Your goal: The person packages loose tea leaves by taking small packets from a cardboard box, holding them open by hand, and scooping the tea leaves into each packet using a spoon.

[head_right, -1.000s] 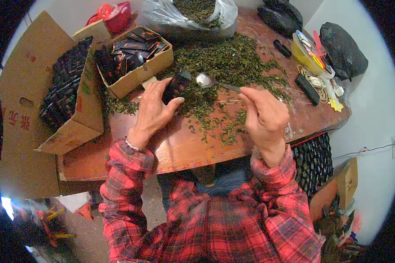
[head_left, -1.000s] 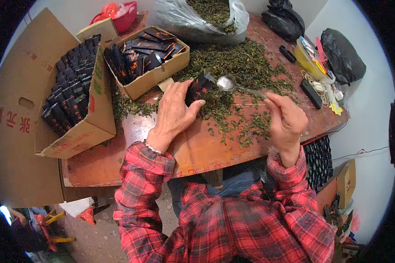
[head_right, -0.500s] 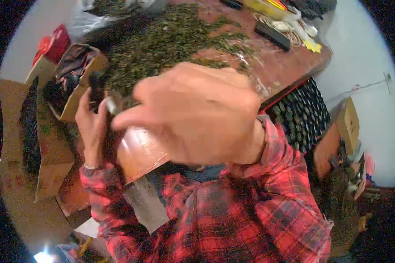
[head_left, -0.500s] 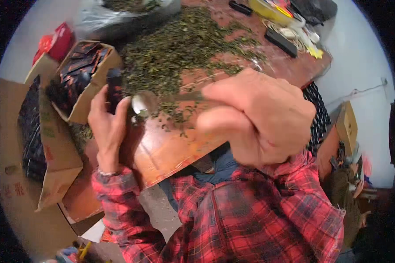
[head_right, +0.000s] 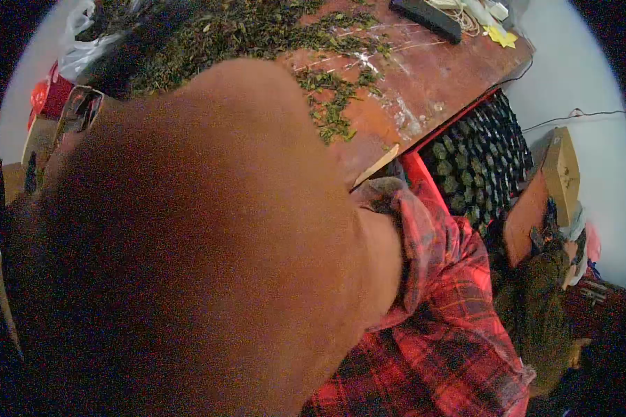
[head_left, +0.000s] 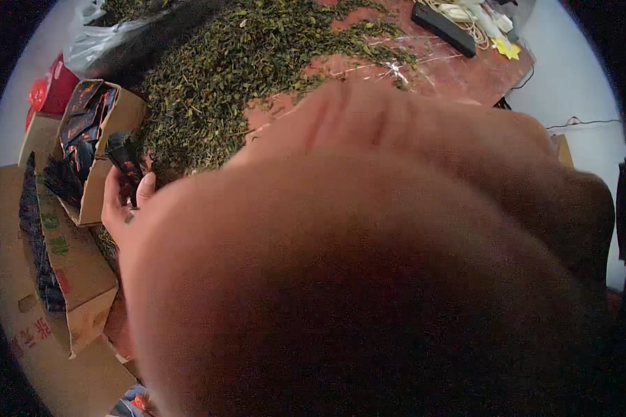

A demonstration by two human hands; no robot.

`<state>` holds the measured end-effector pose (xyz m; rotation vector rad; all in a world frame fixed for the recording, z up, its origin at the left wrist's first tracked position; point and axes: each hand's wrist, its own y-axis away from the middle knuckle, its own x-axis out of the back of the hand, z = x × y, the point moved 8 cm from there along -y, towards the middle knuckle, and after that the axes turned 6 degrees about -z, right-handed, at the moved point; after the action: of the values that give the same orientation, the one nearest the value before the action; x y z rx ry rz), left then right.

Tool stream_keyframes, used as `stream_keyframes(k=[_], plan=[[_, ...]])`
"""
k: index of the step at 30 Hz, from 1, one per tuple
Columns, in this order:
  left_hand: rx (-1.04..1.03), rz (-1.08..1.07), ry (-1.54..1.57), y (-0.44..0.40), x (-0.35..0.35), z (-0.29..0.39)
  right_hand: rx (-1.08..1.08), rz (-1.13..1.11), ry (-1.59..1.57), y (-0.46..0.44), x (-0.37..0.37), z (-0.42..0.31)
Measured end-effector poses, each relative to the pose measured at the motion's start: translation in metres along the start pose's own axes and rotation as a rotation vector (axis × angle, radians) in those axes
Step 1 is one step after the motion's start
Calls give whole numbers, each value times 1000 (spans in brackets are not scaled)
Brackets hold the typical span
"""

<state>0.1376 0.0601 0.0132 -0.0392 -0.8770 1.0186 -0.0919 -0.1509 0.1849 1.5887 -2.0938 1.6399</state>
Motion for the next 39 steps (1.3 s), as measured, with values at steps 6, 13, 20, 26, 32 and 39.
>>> stream_keyframes(k=[6, 13, 20, 26, 32, 39], plan=[[105, 92, -112, -7, -2, 8, 42, -26, -40, 4, -23, 6], [345, 296, -137, 7, -10, 15, 69, -56, -64, 5, -42, 9], [410, 65, -144, 11, -1, 13, 70, -50, -87, 6, -55, 2], [247, 171, -30, 4, -6, 14, 80, -53, -66, 3, -57, 1], [215, 56, 102, -6, -10, 13, 65, -42, -44, 0, -56, 4], [224, 37, 208, -2, -9, 4, -6, -16, 25, -3, -37, 8]])
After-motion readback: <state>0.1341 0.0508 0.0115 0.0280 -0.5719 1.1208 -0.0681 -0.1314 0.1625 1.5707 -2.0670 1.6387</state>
